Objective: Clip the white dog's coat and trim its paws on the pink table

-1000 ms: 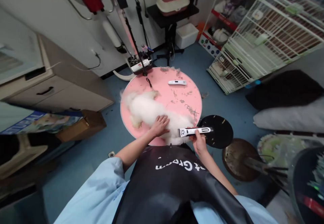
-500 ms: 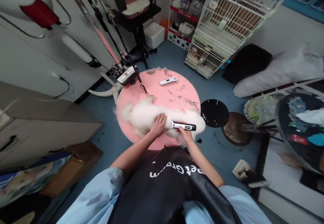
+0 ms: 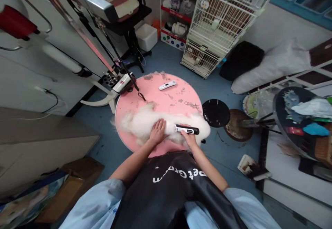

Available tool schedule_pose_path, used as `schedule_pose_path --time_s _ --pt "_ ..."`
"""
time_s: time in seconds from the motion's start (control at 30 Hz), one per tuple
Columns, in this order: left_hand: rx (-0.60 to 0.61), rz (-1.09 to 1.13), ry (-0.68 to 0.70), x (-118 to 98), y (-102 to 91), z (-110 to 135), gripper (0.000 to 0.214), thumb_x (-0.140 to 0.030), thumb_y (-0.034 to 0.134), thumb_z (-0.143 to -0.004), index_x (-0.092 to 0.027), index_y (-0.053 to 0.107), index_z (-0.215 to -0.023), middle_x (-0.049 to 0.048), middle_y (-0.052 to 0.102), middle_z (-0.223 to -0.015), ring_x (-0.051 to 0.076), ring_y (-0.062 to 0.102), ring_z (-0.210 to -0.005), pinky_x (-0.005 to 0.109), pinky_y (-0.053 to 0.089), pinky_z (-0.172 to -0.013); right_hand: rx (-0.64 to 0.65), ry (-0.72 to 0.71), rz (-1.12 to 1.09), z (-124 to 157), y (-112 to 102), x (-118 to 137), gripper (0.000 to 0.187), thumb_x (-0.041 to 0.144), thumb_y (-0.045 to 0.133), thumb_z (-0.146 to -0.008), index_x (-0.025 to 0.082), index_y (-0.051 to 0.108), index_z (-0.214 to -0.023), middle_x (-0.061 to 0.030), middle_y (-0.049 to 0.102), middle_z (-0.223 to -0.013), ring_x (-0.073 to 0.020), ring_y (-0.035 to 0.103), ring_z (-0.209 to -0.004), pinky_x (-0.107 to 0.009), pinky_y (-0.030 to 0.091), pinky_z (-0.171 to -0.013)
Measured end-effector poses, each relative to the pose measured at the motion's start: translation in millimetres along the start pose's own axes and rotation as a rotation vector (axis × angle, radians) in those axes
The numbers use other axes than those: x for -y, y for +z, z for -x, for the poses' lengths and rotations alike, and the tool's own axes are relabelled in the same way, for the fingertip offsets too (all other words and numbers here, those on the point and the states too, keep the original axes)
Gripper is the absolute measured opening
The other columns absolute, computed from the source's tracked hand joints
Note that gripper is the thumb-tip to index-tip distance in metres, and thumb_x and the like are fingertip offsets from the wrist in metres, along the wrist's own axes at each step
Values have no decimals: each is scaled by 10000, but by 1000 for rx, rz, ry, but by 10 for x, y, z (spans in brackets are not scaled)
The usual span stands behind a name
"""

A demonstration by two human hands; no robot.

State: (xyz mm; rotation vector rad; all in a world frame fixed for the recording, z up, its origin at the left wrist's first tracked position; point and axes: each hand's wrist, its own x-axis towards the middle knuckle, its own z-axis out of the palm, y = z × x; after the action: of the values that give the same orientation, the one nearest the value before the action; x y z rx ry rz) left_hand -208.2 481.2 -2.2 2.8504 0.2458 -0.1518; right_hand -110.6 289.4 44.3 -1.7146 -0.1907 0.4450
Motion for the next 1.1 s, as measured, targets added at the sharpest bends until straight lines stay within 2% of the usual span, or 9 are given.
schedule_pose_path --time_s 0.07,0.13,0.27,0.4,0.67,0.77,0.93,1.0,1.1 --pt "1 12 -10 34 6 -4 860 -535 595 -816 -71 323 -1487 214 295 -1539 344 290 -1423 459 245 -1153 121 -53 83 35 -51 106 383 422 712 -728 213 637 -1040 -69 723 -1014 -217 692 -914 -425 559 -881" --pt "7 25 -14 62 20 -4 873 -548 598 -812 -70 323 -1488 214 290 -1541 349 284 -1425 461 243 -1154 131 -116 178 66 -180 206 350 378 717 -739 210 646 -1038 -79 713 -1054 -222 674 -996 -436 518 -959" --pt "23 38 -11 75 49 -7 886 -563 591 -815 -59 315 -1489 208 273 -1550 355 281 -1423 463 242 -1151 -167 -114 194 36 -369 267 288 384 666 -785 191 653 -999 -82 718 -997 -198 685 -799 -390 586 -775" --pt "34 42 -7 57 46 -18 886 -566 584 -820 -58 308 -1491 206 272 -1551 353 284 -1421 465 247 -1148 -195 30 122 -41 -241 133 324 438 664 -772 180 661 -967 -73 728 -897 -152 616 -548 -309 562 -514" --pt "28 33 -14 109 45 24 888 -567 580 -820 -61 299 -1493 200 268 -1556 340 278 -1424 447 231 -1154 -85 132 -97 -18 112 -127 483 523 680 -737 213 626 -1103 -63 744 -954 -181 659 -580 -358 592 -544" --pt "26 20 -13 129 60 37 887 -569 582 -819 -61 307 -1492 190 268 -1558 340 288 -1417 446 254 -1144 -79 176 -238 4 49 -126 486 501 736 -694 223 630 -1078 -54 741 -971 -195 689 -722 -340 588 -605" --pt "8 12 6 125 67 31 878 -555 596 -816 -67 317 -1490 177 281 -1556 337 299 -1411 445 282 -1134 -353 135 -499 -35 -202 46 473 584 707 -700 227 609 -993 -15 730 -836 -158 684 -743 -301 573 -669" --pt "5 18 6 118 71 26 876 -542 607 -813 -68 318 -1490 178 286 -1554 339 299 -1412 447 288 -1131 -366 187 -593 -63 -274 143 440 610 646 -742 243 578 -975 25 692 -736 -150 682 -699 -328 586 -679" --pt "4 31 6 112 84 19 874 -532 619 -807 -66 323 -1486 183 295 -1549 341 300 -1412 449 295 -1127 -307 300 -656 -90 -301 258 344 466 690 -731 259 536 -958 61 654 -695 -132 655 -603 -302 580 -571"
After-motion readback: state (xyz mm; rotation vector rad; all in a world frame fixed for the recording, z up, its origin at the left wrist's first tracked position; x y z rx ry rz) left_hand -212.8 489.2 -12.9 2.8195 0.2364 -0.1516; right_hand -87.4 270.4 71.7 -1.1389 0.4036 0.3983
